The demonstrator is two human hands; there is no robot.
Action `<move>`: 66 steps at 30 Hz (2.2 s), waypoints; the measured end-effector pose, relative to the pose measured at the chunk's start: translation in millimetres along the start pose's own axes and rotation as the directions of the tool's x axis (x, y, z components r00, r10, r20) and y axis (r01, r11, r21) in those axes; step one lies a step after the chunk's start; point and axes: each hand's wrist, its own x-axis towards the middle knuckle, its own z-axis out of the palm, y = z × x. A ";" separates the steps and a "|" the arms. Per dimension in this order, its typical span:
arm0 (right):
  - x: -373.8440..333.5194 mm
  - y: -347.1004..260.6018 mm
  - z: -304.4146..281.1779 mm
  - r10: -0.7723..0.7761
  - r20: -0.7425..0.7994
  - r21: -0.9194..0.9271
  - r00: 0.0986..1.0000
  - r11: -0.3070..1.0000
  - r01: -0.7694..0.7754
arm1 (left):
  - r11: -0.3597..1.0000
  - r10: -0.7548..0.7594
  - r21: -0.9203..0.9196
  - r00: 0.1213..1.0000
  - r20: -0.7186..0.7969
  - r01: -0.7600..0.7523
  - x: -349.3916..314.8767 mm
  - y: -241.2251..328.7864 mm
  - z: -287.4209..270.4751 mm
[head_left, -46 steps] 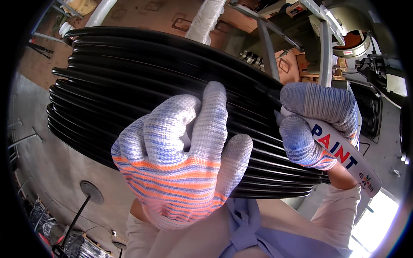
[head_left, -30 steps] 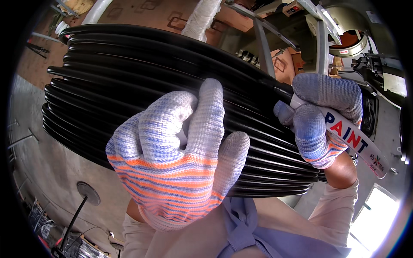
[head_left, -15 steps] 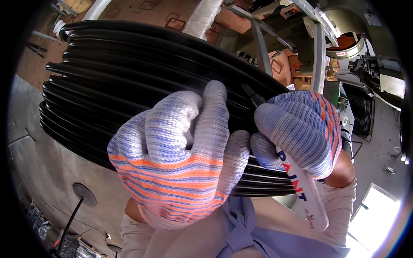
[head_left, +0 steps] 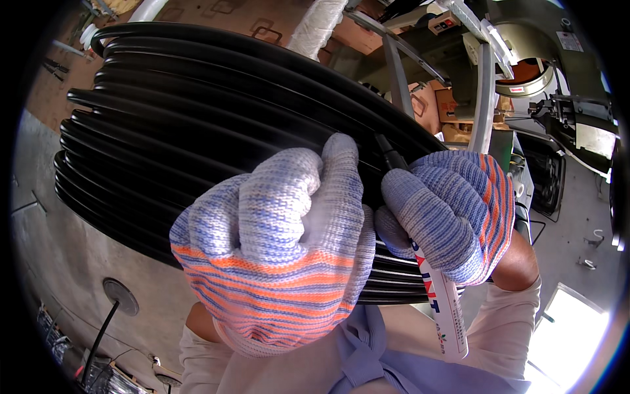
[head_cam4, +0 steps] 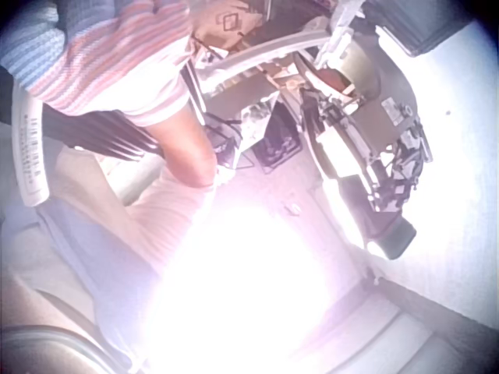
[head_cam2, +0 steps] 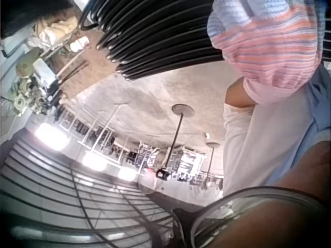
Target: The person uses a white marker to label a stack of black metal frames held by a coworker. They write on the side of the frames and then move the stack to a different position on the rack.
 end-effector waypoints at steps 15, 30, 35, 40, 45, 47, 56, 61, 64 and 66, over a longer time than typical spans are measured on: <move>-37.0 -14.9 -29.3 0.212 -0.105 0.073 0.972 0.976 -0.205 | 0.996 0.029 -0.082 0.999 0.026 -0.027 4.5 -2.9 -3.0; -91.2 -2.2 -43.6 0.956 -0.197 0.892 0.218 0.267 -0.365 | 0.999 -0.051 0.022 0.987 0.152 0.048 13.4 9.4 -10.4; -101.4 -2.7 -48.0 0.982 -0.087 0.946 0.167 0.134 -0.294 | 0.994 -0.064 0.097 0.982 0.177 0.048 17.5 10.8 -12.2; -112.1 0.9 -49.4 0.967 -0.085 0.928 0.241 0.164 -0.333 | 0.999 -0.026 0.030 0.975 0.221 0.020 26.1 9.3 -17.2; -122.1 16.0 -50.1 0.865 -0.095 0.649 0.492 0.429 -0.628 | 0.994 0.104 -0.005 0.949 0.296 -0.107 59.5 1.0 -29.3; -119.9 21.0 -47.1 0.850 -0.057 0.554 0.524 0.464 -0.692 | 0.956 0.286 -0.046 0.891 0.353 -0.288 79.6 0.5 -26.8; -109.7 24.9 -50.3 0.792 0.170 0.412 0.586 0.483 -0.773 | 0.814 0.476 -0.568 0.422 0.772 0.121 140.0 -14.2 6.3; -97.0 19.8 -52.0 0.804 0.164 0.520 0.572 0.422 -0.743 | 0.825 0.548 -0.452 0.289 0.785 -0.340 158.6 -8.0 5.2; -95.6 19.1 -55.8 0.829 0.157 0.523 0.537 0.391 -0.757 | 0.193 0.941 -0.375 0.064 0.331 -0.907 165.8 -29.4 15.9; -94.1 19.2 -60.3 0.843 0.155 0.529 0.516 0.370 -0.764 | 0.483 0.835 -0.516 0.196 0.514 -0.707 167.9 -22.0 18.3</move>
